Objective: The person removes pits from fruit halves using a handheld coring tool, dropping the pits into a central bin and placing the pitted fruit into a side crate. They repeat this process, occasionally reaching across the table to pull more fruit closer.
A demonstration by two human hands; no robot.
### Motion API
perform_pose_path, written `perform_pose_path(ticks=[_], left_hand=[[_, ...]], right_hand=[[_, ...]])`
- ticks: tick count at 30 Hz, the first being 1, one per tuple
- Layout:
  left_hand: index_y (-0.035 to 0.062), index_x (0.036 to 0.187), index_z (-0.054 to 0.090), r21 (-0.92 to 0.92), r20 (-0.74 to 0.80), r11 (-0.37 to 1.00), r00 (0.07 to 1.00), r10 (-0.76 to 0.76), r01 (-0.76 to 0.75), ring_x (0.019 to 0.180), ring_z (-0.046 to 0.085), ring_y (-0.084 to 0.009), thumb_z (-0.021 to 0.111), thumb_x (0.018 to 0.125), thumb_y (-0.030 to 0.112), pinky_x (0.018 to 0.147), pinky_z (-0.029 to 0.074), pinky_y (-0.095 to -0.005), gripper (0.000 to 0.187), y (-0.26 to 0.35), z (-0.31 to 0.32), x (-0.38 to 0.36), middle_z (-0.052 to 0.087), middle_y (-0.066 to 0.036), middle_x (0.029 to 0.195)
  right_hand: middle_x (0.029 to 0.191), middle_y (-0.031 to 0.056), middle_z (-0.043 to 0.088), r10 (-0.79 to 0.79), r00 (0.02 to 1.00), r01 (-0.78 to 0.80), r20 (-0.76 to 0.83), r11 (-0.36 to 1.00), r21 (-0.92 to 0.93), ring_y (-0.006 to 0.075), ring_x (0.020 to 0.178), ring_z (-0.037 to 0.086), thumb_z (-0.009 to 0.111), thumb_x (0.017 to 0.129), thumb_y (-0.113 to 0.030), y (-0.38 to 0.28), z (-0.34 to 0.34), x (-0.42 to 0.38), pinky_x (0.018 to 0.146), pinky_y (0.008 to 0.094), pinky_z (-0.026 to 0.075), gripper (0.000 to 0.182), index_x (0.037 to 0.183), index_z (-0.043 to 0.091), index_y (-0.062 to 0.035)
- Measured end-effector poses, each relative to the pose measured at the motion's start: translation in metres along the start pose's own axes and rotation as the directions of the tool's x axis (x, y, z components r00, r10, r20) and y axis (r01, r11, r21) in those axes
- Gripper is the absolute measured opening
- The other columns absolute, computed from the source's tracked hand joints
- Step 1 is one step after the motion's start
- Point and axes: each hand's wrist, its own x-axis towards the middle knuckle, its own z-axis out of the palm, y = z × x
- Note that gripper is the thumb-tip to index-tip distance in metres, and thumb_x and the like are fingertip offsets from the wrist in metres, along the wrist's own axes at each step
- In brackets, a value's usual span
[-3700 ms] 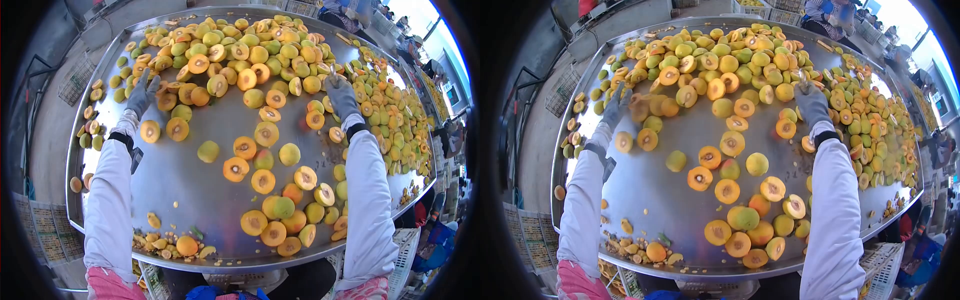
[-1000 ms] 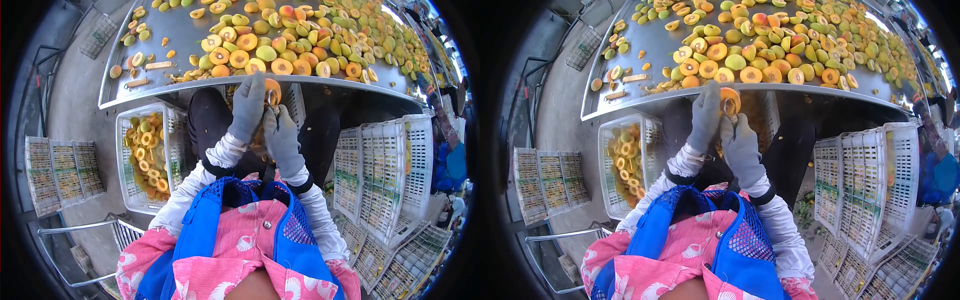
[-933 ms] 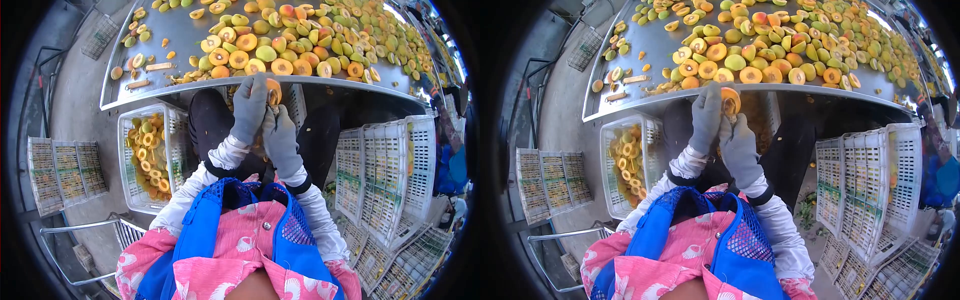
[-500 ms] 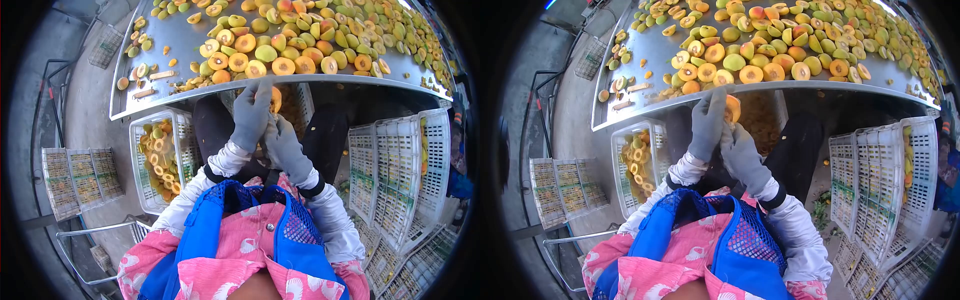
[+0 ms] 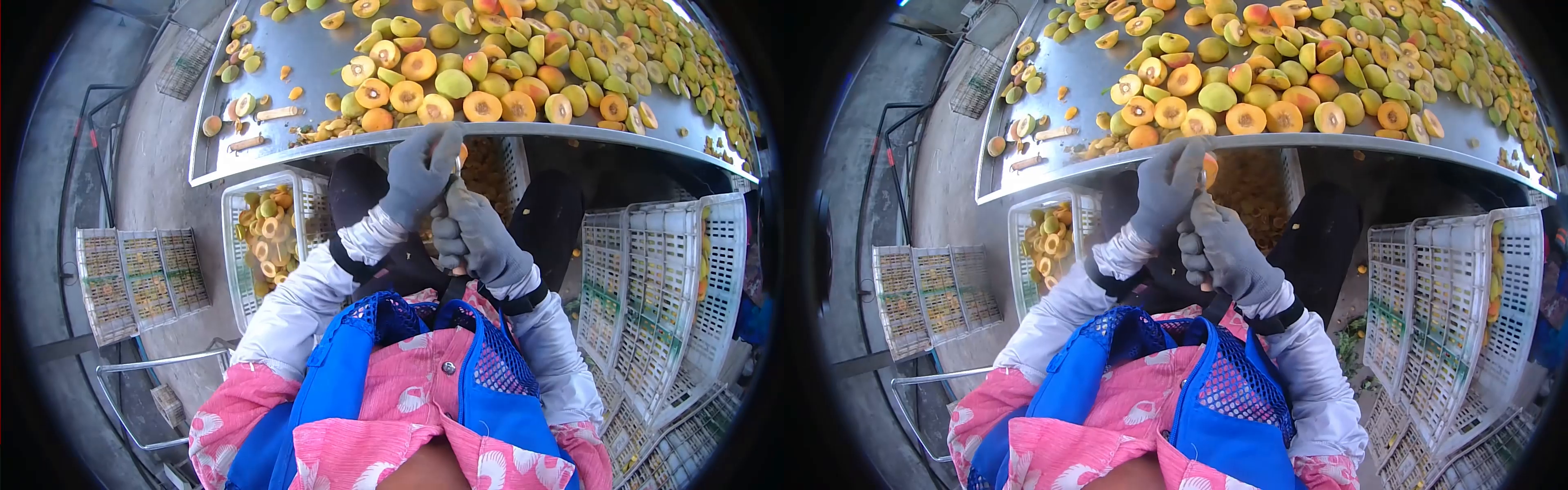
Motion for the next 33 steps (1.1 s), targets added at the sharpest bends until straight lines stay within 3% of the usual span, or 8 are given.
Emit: perform_pose_path(ticks=[3, 10, 12, 15, 22, 25, 27, 33], left_hand=[[-0.0001, 0.103, 0.068, -0.296, -0.030, 0.871, 0.908, -0.418, 0.391, 0.068, 0.061, -0.0122, 0.059, 0.095, 0.025, 0.065, 0.050, -0.0291, 0.028, 0.009, 0.006, -0.002, 0.067, -0.008, 0.074], [-0.0009, 0.105, 0.067, 0.082, 0.041, 0.986, 0.989, 0.143, -0.146, 0.070, 0.056, -0.0076, 0.051, 0.099, 0.024, 0.065, 0.047, -0.0226, 0.031, 0.011, -0.001, -0.001, 0.065, 0.000, 0.081], [-0.0006, 0.103, 0.067, -0.165, -0.002, 0.986, 1.000, -0.002, 0.002, 0.070, 0.056, -0.0072, 0.051, 0.099, 0.024, 0.064, 0.047, -0.0224, 0.030, 0.011, 0.008, 0.000, 0.065, 0.000, 0.081], [-0.0001, 0.098, 0.068, -0.423, 0.045, 0.871, 0.966, -0.256, 0.251, 0.067, 0.056, -0.0066, 0.055, 0.098, 0.027, 0.062, 0.045, -0.0212, 0.030, 0.015, 0.004, -0.001, 0.065, 0.001, 0.079], [0.0013, 0.084, 0.069, -0.341, 0.024, 0.860, 0.918, -0.397, 0.380, 0.058, 0.050, -0.0033, 0.058, 0.096, 0.032, 0.054, 0.040, -0.0197, 0.035, 0.022, 0.004, 0.001, 0.061, 0.002, 0.068], [0.0005, 0.084, 0.070, -0.382, 0.090, 0.838, 0.918, -0.385, 0.389, 0.057, 0.050, -0.0036, 0.058, 0.096, 0.034, 0.052, 0.040, -0.0201, 0.038, 0.017, 0.009, 0.013, 0.063, 0.001, 0.068], [0.0001, 0.085, 0.070, -0.346, 0.038, 0.876, 0.938, -0.346, 0.337, 0.056, 0.050, -0.0041, 0.057, 0.096, 0.035, 0.052, 0.041, -0.0203, 0.039, 0.017, 0.004, 0.009, 0.064, 0.000, 0.069], [-0.0031, 0.095, 0.069, -0.550, 0.116, 0.745, 0.918, -0.378, 0.377, 0.065, 0.062, -0.0117, 0.047, 0.101, 0.035, 0.062, 0.050, -0.0225, 0.044, 0.028, 0.000, 0.007, 0.070, -0.009, 0.079]], right_hand=[[0.060, -0.0030, 0.042, -0.298, 0.923, 0.151, -0.242, 0.861, -0.485, 0.0069, 0.043, 0.037, 0.038, 0.100, -0.050, 0.006, 0.014, 0.007, 0.037, 0.0254, 0.037, 0.041, 0.091, 0.047, -0.0103], [0.061, -0.0014, 0.047, 0.039, 0.997, -0.042, 0.061, 0.998, 0.053, 0.0085, 0.044, 0.044, 0.040, 0.100, -0.049, -0.008, 0.003, -0.007, 0.039, 0.0266, 0.042, 0.043, 0.093, 0.050, -0.0072], [0.060, -0.0020, 0.046, -0.177, 0.967, 0.103, -0.184, 0.930, -0.352, 0.0087, 0.044, 0.044, 0.040, 0.100, -0.050, -0.006, 0.013, -0.008, 0.038, 0.0263, 0.041, 0.044, 0.093, 0.050, -0.0074], [0.061, -0.0011, 0.048, -0.451, 0.890, 0.325, -0.071, 0.736, -0.594, 0.0092, 0.044, 0.046, 0.040, 0.099, -0.052, 0.006, 0.001, 0.009, 0.038, 0.0268, 0.042, 0.047, 0.097, 0.052, -0.0068], [0.065, 0.0020, 0.054, -0.064, 0.994, 0.047, -0.092, 0.983, -0.179, 0.0116, 0.044, 0.048, 0.042, 0.099, -0.050, 0.007, 0.008, 0.000, 0.036, 0.0291, 0.041, 0.047, 0.102, 0.054, -0.0046], [0.064, 0.0010, 0.052, -0.631, 0.759, 0.369, -0.157, 0.617, -0.695, 0.0110, 0.043, 0.046, 0.042, 0.098, -0.051, 0.009, 0.015, 0.008, 0.035, 0.0283, 0.040, 0.047, 0.097, 0.052, -0.0053], [0.063, 0.0004, 0.051, -0.125, 0.982, 0.084, -0.139, 0.959, -0.271, 0.0107, 0.042, 0.044, 0.042, 0.098, -0.051, -0.005, 0.020, -0.010, 0.036, 0.0281, 0.039, 0.046, 0.095, 0.050, -0.0060], [0.060, -0.0030, 0.040, -0.065, 0.996, 0.057, -0.056, 0.990, -0.129, 0.0070, 0.042, 0.035, 0.041, 0.098, -0.049, -0.011, 0.029, -0.011, 0.035, 0.0258, 0.032, 0.042, 0.087, 0.046, -0.0092]])
